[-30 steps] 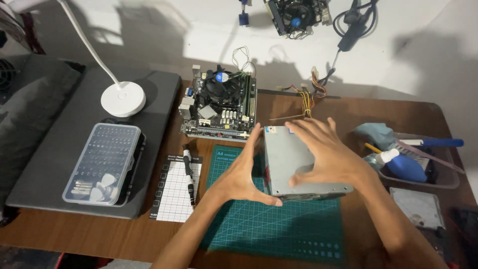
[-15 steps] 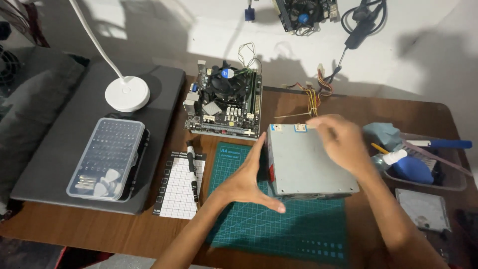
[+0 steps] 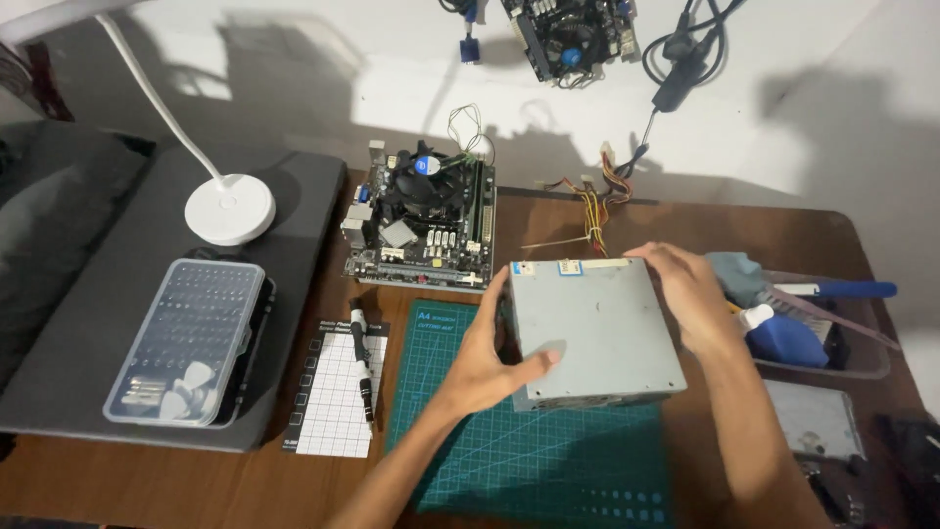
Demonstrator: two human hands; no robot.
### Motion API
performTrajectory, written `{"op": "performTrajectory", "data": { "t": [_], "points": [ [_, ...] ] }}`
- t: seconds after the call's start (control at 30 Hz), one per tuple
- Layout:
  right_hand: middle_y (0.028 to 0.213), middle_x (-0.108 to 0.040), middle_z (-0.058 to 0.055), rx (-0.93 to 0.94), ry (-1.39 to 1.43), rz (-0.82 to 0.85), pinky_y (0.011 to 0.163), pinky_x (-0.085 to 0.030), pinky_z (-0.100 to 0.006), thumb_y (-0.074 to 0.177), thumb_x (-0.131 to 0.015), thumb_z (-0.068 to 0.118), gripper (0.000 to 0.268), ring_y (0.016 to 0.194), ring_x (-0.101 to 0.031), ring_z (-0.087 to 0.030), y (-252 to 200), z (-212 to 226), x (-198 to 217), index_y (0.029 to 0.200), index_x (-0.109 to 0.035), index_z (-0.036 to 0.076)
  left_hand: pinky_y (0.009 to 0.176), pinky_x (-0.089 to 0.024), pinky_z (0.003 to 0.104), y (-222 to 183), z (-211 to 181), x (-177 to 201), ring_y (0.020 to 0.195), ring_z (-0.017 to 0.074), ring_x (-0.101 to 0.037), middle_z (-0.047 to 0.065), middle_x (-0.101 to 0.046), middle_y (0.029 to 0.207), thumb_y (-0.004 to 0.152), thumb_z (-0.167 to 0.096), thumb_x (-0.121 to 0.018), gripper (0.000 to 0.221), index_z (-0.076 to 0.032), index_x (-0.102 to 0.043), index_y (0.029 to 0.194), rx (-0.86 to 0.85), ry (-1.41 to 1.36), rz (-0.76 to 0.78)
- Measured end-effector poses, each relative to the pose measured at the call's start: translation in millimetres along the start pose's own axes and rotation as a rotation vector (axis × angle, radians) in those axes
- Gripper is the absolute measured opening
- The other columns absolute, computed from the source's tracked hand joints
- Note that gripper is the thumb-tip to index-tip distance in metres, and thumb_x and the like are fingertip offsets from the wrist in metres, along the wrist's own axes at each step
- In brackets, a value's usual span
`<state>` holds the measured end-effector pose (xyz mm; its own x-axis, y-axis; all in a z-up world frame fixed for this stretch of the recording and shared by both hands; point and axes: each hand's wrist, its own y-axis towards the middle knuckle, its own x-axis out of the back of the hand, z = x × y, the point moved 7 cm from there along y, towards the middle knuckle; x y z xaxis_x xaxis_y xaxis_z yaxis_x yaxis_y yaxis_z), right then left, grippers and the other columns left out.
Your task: Unscrewing the metal casing of a computer power supply unit and prying it open to reveal internal components.
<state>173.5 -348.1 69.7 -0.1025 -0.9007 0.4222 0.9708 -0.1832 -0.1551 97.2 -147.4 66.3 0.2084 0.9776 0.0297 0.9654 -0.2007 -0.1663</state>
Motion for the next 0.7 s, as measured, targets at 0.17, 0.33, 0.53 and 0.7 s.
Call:
{"op": "performTrajectory", "data": {
  "t": [0.17, 0.33, 0.53, 0.7],
  "points": [
    [0.129, -0.046, -0.022, -0.187, 0.057, 0.045, 0.105, -0.025, -0.047, 0.086, -0.045, 0.038, 0.048, 0.125, -0.037, -0.036, -40.6, 21.6, -15.1, 0.119, -0.055, 0.004, 0.109, -0.019, 0.049, -0.3, 15.9, -7.9, 0.133, 0.0413, -0.016, 0.026, -0.016, 0.144, 0.066, -0.031, -0.068, 0.100, -0.009, -0.008, 0.144, 0.044, -0.031, -0.046],
    [0.108, -0.059, -0.009, -0.502, 0.426, -0.012, 0.091, -0.041, -0.035, 0.081, -0.057, 0.038, 0.047, 0.101, -0.056, -0.019, -11.8, -48.0, -15.0, 0.121, -0.055, 0.012, 0.111, -0.012, 0.047, 4.1, 18.1, -17.5, 0.137, 0.0341, -0.004, 0.017, -0.001, 0.150, 0.070, -0.035, -0.051, 0.095, -0.013, 0.004, 0.144, 0.142, -0.039, -0.003],
    [0.099, -0.065, -0.009, -0.514, 0.782, 0.033, 0.079, -0.049, -0.027, 0.079, -0.055, 0.017, 0.036, 0.093, -0.063, -0.019, -0.2, -52.8, -21.8, 0.114, -0.061, 0.014, 0.109, -0.014, 0.050, 6.2, 7.9, -15.8, 0.135, 0.0408, -0.007, 0.023, -0.004, 0.148, 0.063, -0.032, -0.050, 0.098, -0.007, -0.001, 0.144, 0.148, -0.312, -0.098],
    [0.125, -0.051, -0.008, -0.416, 0.818, 0.067, 0.097, -0.041, -0.030, 0.082, -0.044, 0.008, 0.045, 0.115, -0.050, -0.019, -6.7, -22.1, -23.0, 0.126, -0.052, 0.016, 0.105, -0.022, 0.053, 10.1, 31.2, -6.3, 0.131, 0.0396, -0.027, 0.021, -0.029, 0.143, 0.060, -0.020, -0.052, 0.086, -0.019, -0.028, 0.142, 0.286, -0.693, -0.203]
  ]
}}
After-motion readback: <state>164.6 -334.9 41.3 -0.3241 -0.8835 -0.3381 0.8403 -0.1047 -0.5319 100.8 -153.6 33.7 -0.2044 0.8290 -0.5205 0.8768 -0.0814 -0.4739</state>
